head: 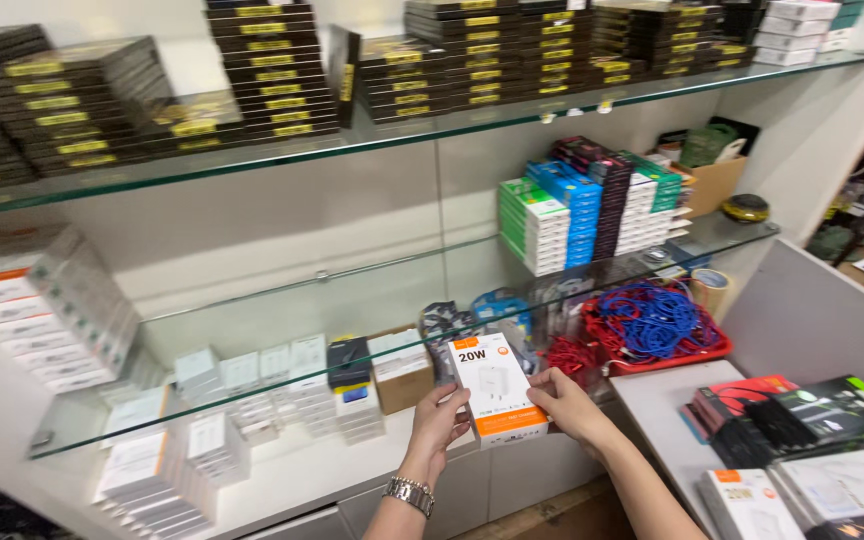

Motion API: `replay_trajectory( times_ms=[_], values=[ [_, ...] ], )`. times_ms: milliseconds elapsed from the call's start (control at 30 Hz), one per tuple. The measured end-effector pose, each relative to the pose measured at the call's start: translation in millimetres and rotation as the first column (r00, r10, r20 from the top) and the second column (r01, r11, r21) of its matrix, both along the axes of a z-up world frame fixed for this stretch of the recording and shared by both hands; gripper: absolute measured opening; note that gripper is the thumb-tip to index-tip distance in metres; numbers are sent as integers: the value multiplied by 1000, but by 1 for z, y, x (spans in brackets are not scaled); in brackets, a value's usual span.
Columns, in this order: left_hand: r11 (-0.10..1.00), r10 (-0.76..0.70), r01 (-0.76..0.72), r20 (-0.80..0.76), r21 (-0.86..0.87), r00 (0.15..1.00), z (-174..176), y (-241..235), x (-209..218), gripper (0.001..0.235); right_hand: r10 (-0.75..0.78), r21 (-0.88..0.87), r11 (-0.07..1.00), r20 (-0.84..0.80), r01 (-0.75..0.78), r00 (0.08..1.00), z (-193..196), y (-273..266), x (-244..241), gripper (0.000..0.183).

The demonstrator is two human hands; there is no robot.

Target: The person wipes the surfaces of small electronics boxes with a dark cloth and places them onto a glass shelf. They handle several white and black boxes, wiping each one before stacking them on the shelf.

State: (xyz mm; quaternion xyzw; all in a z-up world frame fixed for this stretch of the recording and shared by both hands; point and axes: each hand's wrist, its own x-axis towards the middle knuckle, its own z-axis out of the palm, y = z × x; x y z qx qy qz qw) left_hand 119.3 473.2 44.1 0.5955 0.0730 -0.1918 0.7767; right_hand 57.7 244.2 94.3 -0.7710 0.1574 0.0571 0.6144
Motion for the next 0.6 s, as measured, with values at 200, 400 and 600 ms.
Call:
replay_trajectory(
  times_ms=[200,400,600],
  values=[
    [984,168,-163,58,-76,984,22,117,4,49,61,51,997,46,-63,997,5,124,32,34],
    [949,302,-296,48,-108,952,50,235,8,45,145,113,981,90,-155,985,36,244,52,36],
    [888,454,-442,93,-124,886,72,354,10,39,263,270,928,18,-258,965,70,369,69,47]
  ],
)
